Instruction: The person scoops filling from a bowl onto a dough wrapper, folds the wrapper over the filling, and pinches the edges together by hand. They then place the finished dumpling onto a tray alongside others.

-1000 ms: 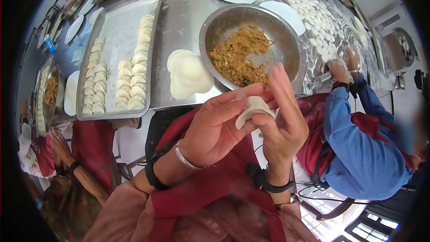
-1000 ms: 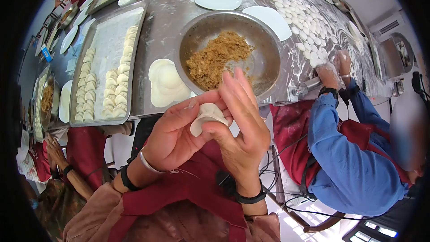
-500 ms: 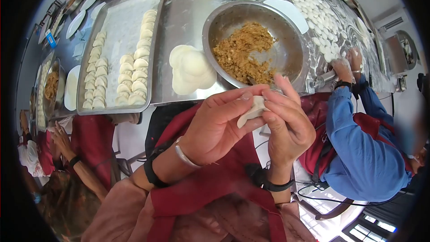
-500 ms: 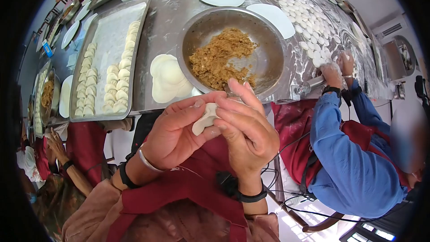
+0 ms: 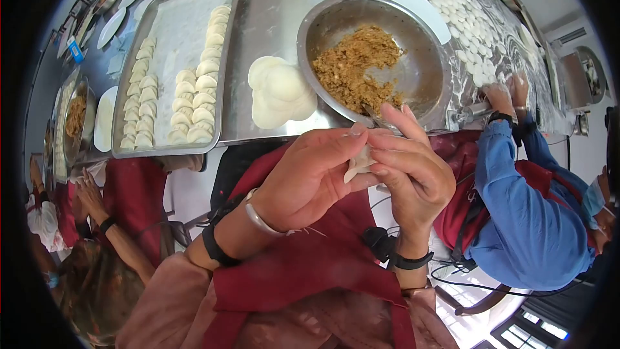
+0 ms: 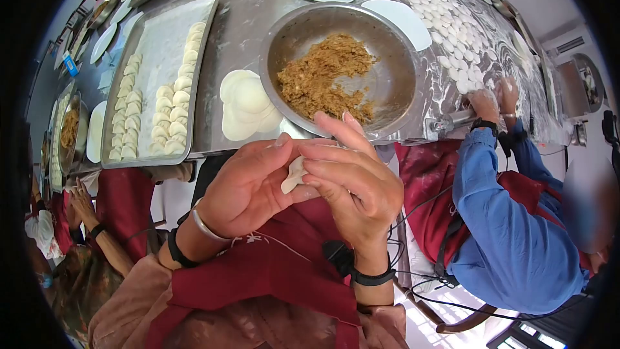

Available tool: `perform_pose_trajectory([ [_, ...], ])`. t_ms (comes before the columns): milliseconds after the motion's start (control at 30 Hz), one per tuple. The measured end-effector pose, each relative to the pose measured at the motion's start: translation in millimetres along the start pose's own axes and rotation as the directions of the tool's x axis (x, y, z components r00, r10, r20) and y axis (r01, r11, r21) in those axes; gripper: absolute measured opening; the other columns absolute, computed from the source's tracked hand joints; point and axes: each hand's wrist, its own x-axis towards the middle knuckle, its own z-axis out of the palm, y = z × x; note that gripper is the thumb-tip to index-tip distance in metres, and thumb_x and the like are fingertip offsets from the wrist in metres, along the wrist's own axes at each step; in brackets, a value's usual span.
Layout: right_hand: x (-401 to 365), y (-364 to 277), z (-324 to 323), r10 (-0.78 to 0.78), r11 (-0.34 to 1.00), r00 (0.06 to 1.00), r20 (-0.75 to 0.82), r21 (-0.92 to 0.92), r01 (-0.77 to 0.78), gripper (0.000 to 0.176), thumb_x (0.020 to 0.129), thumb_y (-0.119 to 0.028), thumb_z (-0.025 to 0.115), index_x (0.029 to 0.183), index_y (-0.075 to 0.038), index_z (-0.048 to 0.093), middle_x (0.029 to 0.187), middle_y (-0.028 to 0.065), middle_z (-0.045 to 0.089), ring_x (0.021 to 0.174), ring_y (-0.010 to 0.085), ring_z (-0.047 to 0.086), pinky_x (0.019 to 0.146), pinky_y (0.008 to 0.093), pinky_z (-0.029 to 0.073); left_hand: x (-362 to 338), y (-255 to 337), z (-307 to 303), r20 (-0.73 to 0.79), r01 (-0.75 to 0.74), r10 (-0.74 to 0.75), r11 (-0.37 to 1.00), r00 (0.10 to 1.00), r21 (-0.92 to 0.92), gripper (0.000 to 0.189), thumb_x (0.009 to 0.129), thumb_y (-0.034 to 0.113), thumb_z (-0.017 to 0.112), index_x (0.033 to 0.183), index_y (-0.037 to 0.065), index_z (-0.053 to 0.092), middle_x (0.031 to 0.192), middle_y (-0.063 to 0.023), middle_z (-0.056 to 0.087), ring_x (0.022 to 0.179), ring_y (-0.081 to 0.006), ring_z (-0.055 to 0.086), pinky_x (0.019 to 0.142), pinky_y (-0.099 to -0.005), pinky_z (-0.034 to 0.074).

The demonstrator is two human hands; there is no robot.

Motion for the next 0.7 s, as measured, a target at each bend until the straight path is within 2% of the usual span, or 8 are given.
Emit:
perform_pose_trajectory([
  [133, 4.3, -5.7, 2.1, 0.093, 0.996, 0.995, 0.029, -0.003, -0.093, 0.02, 0.075, -0.019, 0.076, 0.088, -0.005, 0.073, 0.094, 0.0076, 0.074, 0.116, 0.0369, 0.061, 0.105, 0.0531, 0.037, -2.3, 3.2, 3.4, -0.057, 0.014, -0.016, 1.0, 0.998, -0.026, 0.038, 0.105, 0.025, 0.038, 0.125, -0.003, 0.053, 0.121, -0.0108, 0.059, 0.11, -0.0186, 0.058, 0.096, -0.0373, 0.048],
  [167, 5.1, -7.6, 2.1, 0.095, 0.995, 0.995, 0.03, -0.003, -0.095, 0.02, 0.075, -0.019, 0.076, 0.088, -0.005, 0.073, 0.094, 0.0076, 0.074, 0.116, 0.0369, 0.061, 0.105, 0.0531, 0.037, -1.9, 3.0, 4.3, -0.071, 0.017, -0.018, 1.0, 0.997, -0.019, 0.037, 0.104, 0.028, 0.043, 0.122, -0.003, 0.054, 0.116, -0.0091, 0.06, 0.109, -0.0166, 0.059, 0.098, -0.0368, 0.048],
  [267, 5.4, -6.1, 0.5, 0.093, 0.996, 0.992, 0.081, -0.019, -0.092, 0.025, 0.073, -0.024, 0.076, 0.09, -0.006, 0.073, 0.097, 0.008, 0.073, 0.118, 0.0371, 0.059, 0.105, 0.0519, 0.037, -0.9, 2.3, 2.2, -0.077, 0.05, -0.049, 0.999, 0.996, 0.007, 0.036, 0.102, 0.03, 0.048, 0.117, -0.001, 0.057, 0.109, -0.0063, 0.061, 0.103, -0.0132, 0.059, 0.098, -0.0353, 0.047],
  [333, 0.9, 3.3, -4.2, -0.031, 0.999, 0.987, 0.158, -0.019, 0.035, 0.027, 0.072, -0.026, 0.076, 0.091, -0.007, 0.074, 0.099, 0.0085, 0.073, 0.122, 0.0374, 0.056, 0.106, 0.0506, 0.037, -0.4, 1.6, 0.0, -0.071, 0.08, -0.078, 0.996, 0.994, 0.025, 0.034, 0.102, 0.03, 0.049, 0.115, 0.0, 0.058, 0.105, -0.0052, 0.061, 0.1, -0.0118, 0.059, 0.097, -0.0342, 0.047],
  [467, 0.7, -0.7, -2.4, 0.004, 0.998, 0.987, 0.16, -0.069, 0.007, 0.026, 0.072, -0.026, 0.076, 0.091, -0.008, 0.074, 0.1, 0.0081, 0.073, 0.122, 0.0374, 0.055, 0.106, 0.05, 0.037, 0.4, 0.4, 0.3, -0.128, 0.083, -0.08, 0.996, 0.988, 0.014, 0.033, 0.101, 0.031, 0.051, 0.11, 0.0, 0.059, 0.098, -0.0023, 0.061, 0.092, -0.0102, 0.058, 0.093, -0.031, 0.048],
  [533, 8.3, -7.5, 0.1, 0.053, 0.988, 0.985, 0.163, -0.153, -0.028, 0.018, 0.074, -0.021, 0.076, 0.086, -0.009, 0.074, 0.098, 0.0075, 0.073, 0.12, 0.0368, 0.057, 0.105, 0.0506, 0.037, 0.2, 1.5, 3.1, -0.137, 0.086, -0.083, 0.996, 0.987, 0.013, 0.034, 0.101, 0.032, 0.052, 0.11, 0.0, 0.06, 0.097, -0.0017, 0.061, 0.09, -0.0097, 0.058, 0.092, -0.0296, 0.047],
  [633, 5.9, -7.5, -0.6, 0.004, 0.99, 0.994, 0.105, -0.144, 0.011, 0.016, 0.076, -0.018, 0.076, 0.088, -0.008, 0.074, 0.098, 0.0078, 0.073, 0.119, 0.0372, 0.058, 0.104, 0.0503, 0.038, 1.6, 3.9, 10.0, -0.002, 0.045, -0.045, 0.994, 0.999, 0.097, 0.036, 0.1, 0.029, 0.053, 0.114, -0.003, 0.058, 0.103, -0.0021, 0.062, 0.093, -0.0081, 0.057, 0.089, -0.0273, 0.047],
  [700, 3.6, -8.2, 3.8, 0.003, 0.993, 1.0, 0.014, -0.121, -0.001, 0.015, 0.077, -0.012, 0.076, 0.09, -0.004, 0.073, 0.099, 0.0109, 0.073, 0.119, 0.0366, 0.058, 0.102, 0.0483, 0.041, 3.4, 1.5, 9.9, 0.099, -0.155, 0.121, 0.856, 0.988, 0.493, 0.038, 0.1, 0.023, 0.055, 0.124, -0.006, 0.054, 0.111, -0.0052, 0.062, 0.096, -0.0073, 0.055, 0.086, -0.0246, 0.047],
])
